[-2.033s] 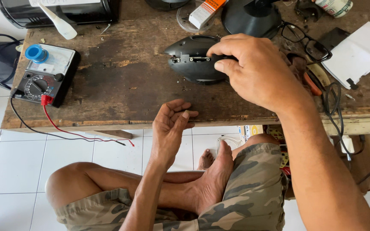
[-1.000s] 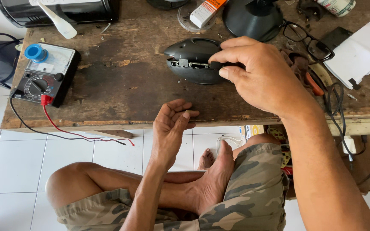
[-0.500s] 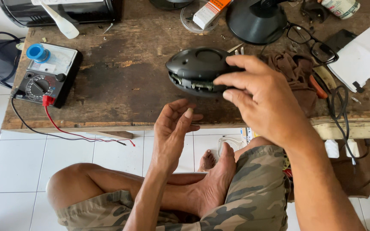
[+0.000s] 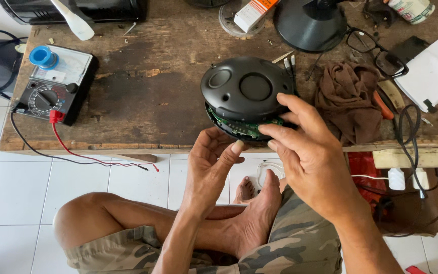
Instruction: The person disassembles a black circular electronic device, separating the casing to reveal the internal circuit board and wiring. They manipulate the components, lift the circuit board, and then reassemble the device by placing the casing back together.
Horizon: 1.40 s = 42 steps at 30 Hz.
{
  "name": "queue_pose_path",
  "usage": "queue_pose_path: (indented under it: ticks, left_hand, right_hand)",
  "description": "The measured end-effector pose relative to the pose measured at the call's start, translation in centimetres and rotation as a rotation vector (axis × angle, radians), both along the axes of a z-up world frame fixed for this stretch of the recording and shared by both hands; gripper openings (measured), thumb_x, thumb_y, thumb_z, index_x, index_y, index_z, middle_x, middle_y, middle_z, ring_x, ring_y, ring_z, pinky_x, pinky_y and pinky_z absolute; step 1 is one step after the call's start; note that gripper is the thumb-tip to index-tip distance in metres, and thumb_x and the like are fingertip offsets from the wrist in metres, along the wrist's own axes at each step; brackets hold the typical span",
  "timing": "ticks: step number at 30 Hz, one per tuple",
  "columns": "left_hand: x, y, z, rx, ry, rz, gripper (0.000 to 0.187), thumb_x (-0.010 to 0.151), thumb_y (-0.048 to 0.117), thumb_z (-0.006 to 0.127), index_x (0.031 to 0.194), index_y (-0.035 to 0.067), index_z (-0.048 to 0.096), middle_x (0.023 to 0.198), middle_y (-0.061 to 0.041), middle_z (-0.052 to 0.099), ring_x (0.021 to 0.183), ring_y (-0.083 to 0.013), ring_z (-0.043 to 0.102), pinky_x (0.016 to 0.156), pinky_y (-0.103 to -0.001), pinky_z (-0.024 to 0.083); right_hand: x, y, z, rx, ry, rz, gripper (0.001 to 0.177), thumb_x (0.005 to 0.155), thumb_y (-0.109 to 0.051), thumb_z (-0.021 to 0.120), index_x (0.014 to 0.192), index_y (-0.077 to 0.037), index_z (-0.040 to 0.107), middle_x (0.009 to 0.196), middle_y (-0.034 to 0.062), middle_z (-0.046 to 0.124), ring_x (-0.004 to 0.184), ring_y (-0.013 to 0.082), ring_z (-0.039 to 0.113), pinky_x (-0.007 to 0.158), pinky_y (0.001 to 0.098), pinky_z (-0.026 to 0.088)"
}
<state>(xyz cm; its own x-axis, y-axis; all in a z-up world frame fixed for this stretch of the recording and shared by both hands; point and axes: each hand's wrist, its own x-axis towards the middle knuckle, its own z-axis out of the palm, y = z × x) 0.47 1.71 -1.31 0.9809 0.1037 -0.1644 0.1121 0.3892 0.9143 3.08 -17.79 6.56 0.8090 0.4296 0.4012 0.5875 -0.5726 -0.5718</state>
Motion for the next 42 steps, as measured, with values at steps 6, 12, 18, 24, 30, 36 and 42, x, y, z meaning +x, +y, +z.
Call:
queue_pose_path:
  ticks: [6, 12, 18, 24, 30, 36, 42]
  left_hand:
    - [-1.0, 0.3, 0.1, 0.030, 0.109, -0.025, 0.035, 0.101, 0.038, 0.072, 0.113, 0.005, 0.066, 0.103, -0.007, 0.073, 0.101, -0.0217, 0.083, 0.084, -0.038, 0.070]
    - [-2.3, 0.5, -1.5, 0.057, 0.118, -0.090, 0.040, 0.099, 0.029, 0.077, 0.126, 0.000, 0.073, 0.112, -0.009, 0.080, 0.097, -0.0198, 0.081, 0.082, -0.038, 0.072]
    - [-2.9, 0.6, -2.4, 0.137, 0.143, -0.118, 0.037, 0.100, 0.031, 0.075, 0.123, 0.003, 0.072, 0.107, -0.007, 0.081, 0.090, -0.0191, 0.080, 0.080, -0.037, 0.068]
    - [-3.6, 1.2, -1.6, 0.295, 0.127, 0.031, 0.046, 0.099, 0.025, 0.076, 0.138, 0.006, 0.064, 0.124, -0.011, 0.081, 0.104, -0.0175, 0.078, 0.086, -0.030, 0.065]
    - [-3.3, 1.6, 2.1, 0.497, 0.048, 0.131, 0.043, 0.103, 0.026, 0.069, 0.142, 0.011, 0.063, 0.132, -0.005, 0.075, 0.118, -0.0163, 0.075, 0.095, -0.034, 0.066]
    - [-1.9, 2.7, -0.2, 0.557, -0.073, 0.137, 0.062, 0.105, 0.029, 0.068, 0.162, 0.009, 0.054, 0.155, -0.012, 0.059, 0.138, -0.0215, 0.066, 0.104, -0.037, 0.064]
    - [-0.9, 2.8, -1.5, 0.471, -0.130, 0.117, 0.070, 0.104, 0.033, 0.068, 0.166, 0.008, 0.048, 0.162, -0.013, 0.057, 0.144, -0.0219, 0.063, 0.106, -0.037, 0.061]
  right_hand:
    - [-1.4, -0.6, -2.1, 0.027, 0.056, -0.008, 0.029, 0.102, 0.007, 0.068, 0.128, -0.003, 0.077, 0.173, 0.0271, 0.042, 0.141, 0.0457, 0.063, 0.119, 0.0516, 0.056]
    - [-2.6, -1.5, -4.0, 0.081, 0.138, -0.061, 0.023, 0.100, 0.002, 0.071, 0.121, -0.006, 0.078, 0.174, 0.0253, 0.044, 0.136, 0.0354, 0.068, 0.083, 0.0359, 0.071]
    - [-3.1, -1.8, -3.4, 0.066, 0.137, -0.112, 0.018, 0.102, -0.006, 0.072, 0.119, -0.002, 0.078, 0.166, 0.0252, 0.056, 0.133, 0.0357, 0.072, 0.089, 0.0387, 0.071]
    - [-1.5, -1.7, -2.4, 0.072, 0.127, -0.169, 0.062, 0.098, -0.010, 0.079, 0.154, -0.002, 0.057, 0.171, 0.0233, 0.050, 0.161, 0.0364, 0.051, 0.123, 0.0470, 0.051]
    - [0.7, 0.2, -1.4, -0.007, 0.104, -0.133, 0.077, 0.097, -0.024, 0.083, 0.162, -0.001, 0.049, 0.174, 0.0259, 0.046, 0.163, 0.0385, 0.044, 0.134, 0.0522, 0.037]
    - [1.6, 0.1, -2.0, 0.019, 0.124, -0.264, 0.062, 0.104, -0.028, 0.075, 0.155, 0.002, 0.057, 0.156, 0.0249, 0.065, 0.146, 0.0383, 0.061, 0.121, 0.0503, 0.048]
    - [2.1, 0.6, -1.0, 0.154, 0.276, -0.310, 0.058, 0.102, -0.027, 0.072, 0.152, -0.001, 0.062, 0.154, 0.0166, 0.069, 0.146, 0.0274, 0.062, 0.124, 0.0402, 0.046]
